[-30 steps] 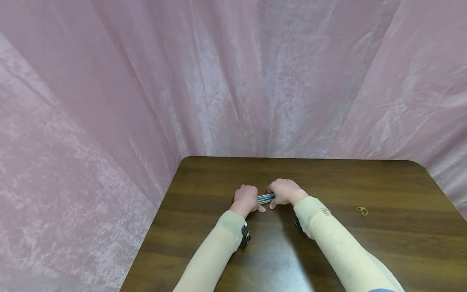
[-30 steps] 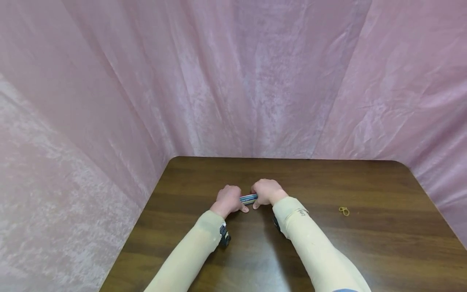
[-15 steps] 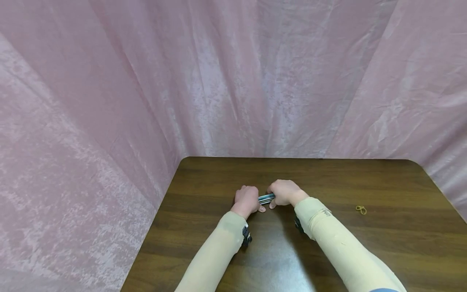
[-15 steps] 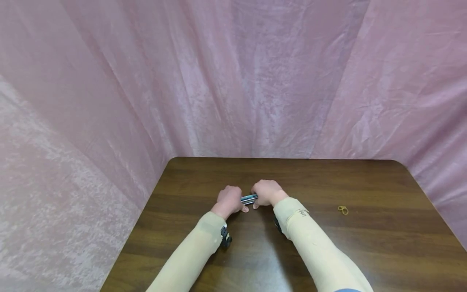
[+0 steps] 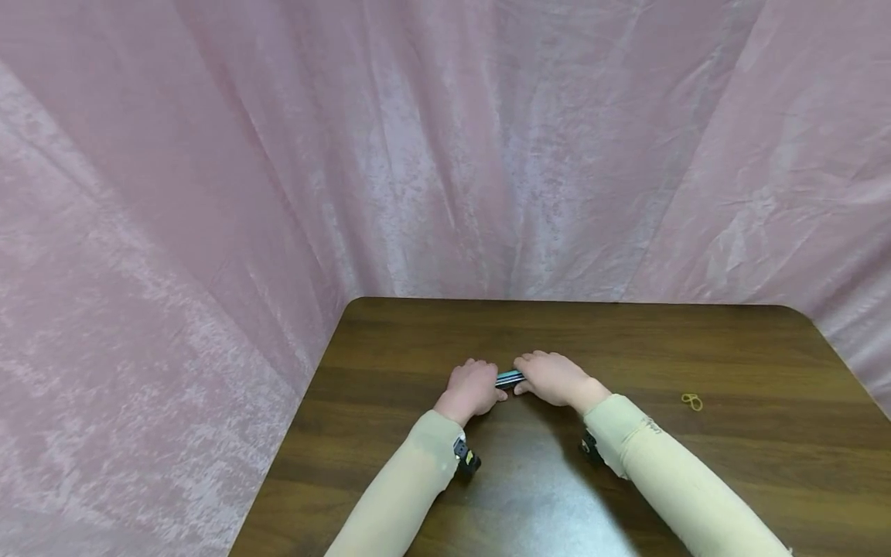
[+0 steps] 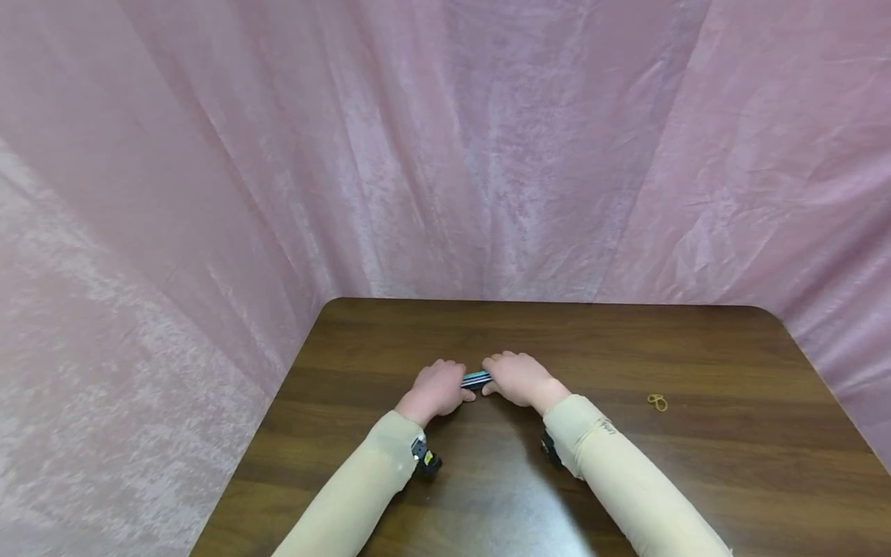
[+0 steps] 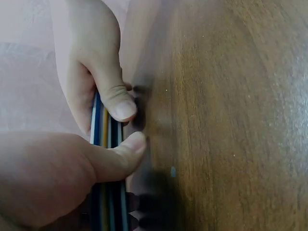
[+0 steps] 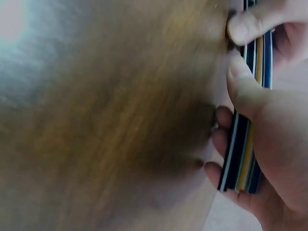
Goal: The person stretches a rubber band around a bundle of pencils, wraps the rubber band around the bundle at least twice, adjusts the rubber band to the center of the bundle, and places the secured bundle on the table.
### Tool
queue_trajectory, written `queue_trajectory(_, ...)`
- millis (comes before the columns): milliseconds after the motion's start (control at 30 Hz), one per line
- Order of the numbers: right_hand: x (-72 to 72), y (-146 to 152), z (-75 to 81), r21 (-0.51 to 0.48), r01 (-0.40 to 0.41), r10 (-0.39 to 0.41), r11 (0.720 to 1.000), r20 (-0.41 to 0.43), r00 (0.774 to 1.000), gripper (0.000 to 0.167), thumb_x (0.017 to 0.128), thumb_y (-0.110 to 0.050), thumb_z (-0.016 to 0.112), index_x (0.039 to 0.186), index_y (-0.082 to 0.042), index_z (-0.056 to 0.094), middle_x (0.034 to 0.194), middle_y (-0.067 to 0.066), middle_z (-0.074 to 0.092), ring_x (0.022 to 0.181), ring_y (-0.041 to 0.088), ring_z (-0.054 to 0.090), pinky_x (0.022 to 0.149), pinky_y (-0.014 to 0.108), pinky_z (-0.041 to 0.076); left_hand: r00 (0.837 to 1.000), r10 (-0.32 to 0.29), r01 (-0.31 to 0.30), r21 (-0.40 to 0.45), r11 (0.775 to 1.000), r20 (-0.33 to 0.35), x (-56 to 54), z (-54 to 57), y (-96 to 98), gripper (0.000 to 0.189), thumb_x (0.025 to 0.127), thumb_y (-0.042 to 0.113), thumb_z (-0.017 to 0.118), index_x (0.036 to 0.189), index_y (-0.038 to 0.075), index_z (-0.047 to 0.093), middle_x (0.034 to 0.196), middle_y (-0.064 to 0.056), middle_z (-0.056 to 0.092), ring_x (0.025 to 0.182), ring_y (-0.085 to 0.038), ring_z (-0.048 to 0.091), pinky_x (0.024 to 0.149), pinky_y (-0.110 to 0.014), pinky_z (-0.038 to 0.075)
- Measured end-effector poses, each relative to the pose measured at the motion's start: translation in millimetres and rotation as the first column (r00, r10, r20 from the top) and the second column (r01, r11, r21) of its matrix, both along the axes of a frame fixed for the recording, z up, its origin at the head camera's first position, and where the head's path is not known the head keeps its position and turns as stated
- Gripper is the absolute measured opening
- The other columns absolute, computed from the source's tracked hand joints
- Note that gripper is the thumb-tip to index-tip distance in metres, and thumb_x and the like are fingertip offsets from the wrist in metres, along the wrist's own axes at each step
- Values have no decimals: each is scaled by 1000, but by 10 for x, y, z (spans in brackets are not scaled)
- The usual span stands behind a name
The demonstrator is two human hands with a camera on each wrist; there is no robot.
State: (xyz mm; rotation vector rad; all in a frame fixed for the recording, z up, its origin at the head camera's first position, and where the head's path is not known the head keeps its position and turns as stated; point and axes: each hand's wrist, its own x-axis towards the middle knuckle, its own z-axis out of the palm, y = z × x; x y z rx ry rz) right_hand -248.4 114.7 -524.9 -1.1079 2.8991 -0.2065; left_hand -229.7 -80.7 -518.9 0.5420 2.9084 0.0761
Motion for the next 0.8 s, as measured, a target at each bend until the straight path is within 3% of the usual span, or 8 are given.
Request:
queue_trajectory(167,49,43,3,-37,68,-69,997,-30,997,30,100,-37,74,96,-14,56,84,-2,64,80,25,69,69,45,57,986,-47,49,9,999,-161,17,16,53,32,101,39,76,118,13,70,106,-2,75,99,-24,68,83,-45,52)
queue_trajectory(267,57,52,39,-68,87,-91,994,-63,994,30,101,-36,73,95,-13,55,79,-2,61,74,24,69,64,43,56,957,-81,82,-9,997,-277,16,35,99,27,101,34,76,116,13,70,104,-2,75,98,-24,68,80,-43,51)
queue_trajectory(400,66,51,100,-125,89,-108,988,-161,981,31,100,-33,76,96,-9,56,80,2,62,76,30,70,63,45,56,920,-113,108,-34,994,-375,7,56,149,27,103,35,73,119,14,68,107,-2,73,100,-24,68,82,-45,51)
queue_trajectory(600,102,24,171,-148,103,-140,983,-266,954,31,96,-30,81,98,-8,59,89,8,66,83,34,69,65,48,54,892,-150,131,-74,989,-427,-2,69,154,30,107,39,67,123,14,62,110,-5,67,103,-26,63,82,-44,48)
queue_trajectory(800,157,-5,173,-143,114,-155,983,-328,932,33,90,-23,85,98,-6,59,88,9,63,80,33,64,62,48,51,890,-176,138,-119,983,-420,3,37,139,29,108,35,64,127,13,59,115,-7,61,105,-26,56,86,-44,46)
